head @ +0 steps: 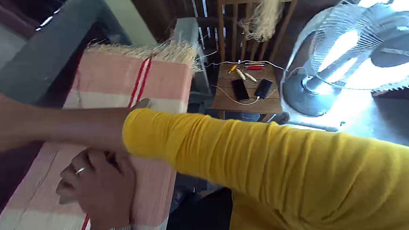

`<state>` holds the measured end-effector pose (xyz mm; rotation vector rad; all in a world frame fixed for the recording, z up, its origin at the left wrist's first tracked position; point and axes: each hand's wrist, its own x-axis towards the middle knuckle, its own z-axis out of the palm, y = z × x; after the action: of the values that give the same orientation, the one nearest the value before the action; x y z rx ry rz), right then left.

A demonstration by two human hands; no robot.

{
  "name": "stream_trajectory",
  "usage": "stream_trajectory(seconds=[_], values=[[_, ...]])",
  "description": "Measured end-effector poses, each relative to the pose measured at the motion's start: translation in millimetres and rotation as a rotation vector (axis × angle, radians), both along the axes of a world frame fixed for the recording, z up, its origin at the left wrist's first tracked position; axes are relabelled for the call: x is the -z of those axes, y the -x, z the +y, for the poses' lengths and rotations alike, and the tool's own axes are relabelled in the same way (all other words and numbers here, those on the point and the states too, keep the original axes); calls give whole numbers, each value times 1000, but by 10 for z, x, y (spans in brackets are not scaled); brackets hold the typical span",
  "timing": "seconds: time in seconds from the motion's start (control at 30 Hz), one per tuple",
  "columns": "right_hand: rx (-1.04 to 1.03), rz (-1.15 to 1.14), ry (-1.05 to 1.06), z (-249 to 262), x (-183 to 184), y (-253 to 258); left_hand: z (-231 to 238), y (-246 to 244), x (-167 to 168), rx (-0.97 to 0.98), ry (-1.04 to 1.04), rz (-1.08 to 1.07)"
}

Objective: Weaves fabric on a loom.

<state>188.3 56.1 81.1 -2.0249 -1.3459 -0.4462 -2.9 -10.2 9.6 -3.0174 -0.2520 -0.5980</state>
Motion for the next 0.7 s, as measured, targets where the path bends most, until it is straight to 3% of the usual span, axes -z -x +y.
stream_trajectory(seconds=[0.17,0.57,0.7], values=[[-118,59,67,-360,-265,47,-88,-5,-87,-79,57,-39],[-114,-35,323,-186,-347,-74,-40,-86,76,-169,-34,-56],[-65,-112,308,-118,-377,-49,-39,-85,15,-185,-25,13]])
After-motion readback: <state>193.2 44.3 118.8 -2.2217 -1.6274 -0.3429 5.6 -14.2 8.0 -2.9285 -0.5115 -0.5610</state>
